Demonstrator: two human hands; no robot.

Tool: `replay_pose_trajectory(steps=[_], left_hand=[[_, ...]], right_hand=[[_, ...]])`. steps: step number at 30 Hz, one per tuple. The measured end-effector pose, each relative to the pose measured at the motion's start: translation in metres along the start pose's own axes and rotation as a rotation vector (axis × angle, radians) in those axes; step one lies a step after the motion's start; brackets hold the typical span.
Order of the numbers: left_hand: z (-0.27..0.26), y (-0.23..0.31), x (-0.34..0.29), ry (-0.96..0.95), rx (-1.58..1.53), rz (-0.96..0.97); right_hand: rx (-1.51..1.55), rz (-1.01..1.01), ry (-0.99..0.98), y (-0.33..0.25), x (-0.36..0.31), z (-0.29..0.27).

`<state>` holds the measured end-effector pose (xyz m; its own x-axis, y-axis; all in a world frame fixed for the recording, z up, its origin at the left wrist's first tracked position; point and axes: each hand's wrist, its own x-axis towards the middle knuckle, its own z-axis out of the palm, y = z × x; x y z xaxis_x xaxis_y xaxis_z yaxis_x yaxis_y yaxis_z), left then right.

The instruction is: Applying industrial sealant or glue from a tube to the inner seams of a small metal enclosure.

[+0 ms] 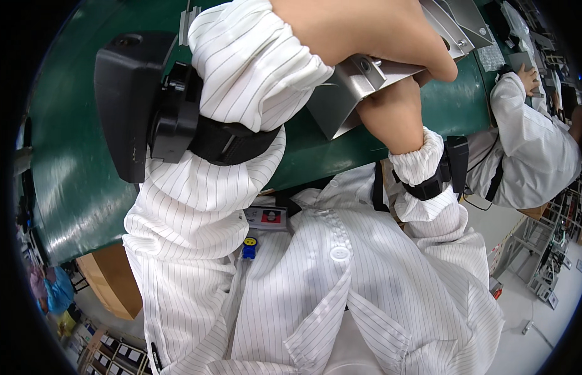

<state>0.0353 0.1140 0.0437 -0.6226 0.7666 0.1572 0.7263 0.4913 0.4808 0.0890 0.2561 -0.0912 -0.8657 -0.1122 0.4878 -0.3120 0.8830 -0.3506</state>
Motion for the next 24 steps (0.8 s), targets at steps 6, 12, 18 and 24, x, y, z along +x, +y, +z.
replay_pose_trajectory(steps=[6,12,18,24], left_hand=[[0.009,0.002,-0.002,0.141,-0.029,-0.037],[0.002,0.006,0.005,0.012,-0.035,-0.172],[0.004,0.005,-0.001,0.068,0.011,-0.074],[0.007,0.005,0.004,0.052,0.024,-0.152]], right_hand=[[0.003,-0.001,0.025,0.001,0.000,0.002],[0.013,0.003,0.032,0.002,0.000,0.004],[0.010,0.022,0.044,0.003,0.000,0.003],[0.012,0.036,0.057,0.001,0.000,0.004]])
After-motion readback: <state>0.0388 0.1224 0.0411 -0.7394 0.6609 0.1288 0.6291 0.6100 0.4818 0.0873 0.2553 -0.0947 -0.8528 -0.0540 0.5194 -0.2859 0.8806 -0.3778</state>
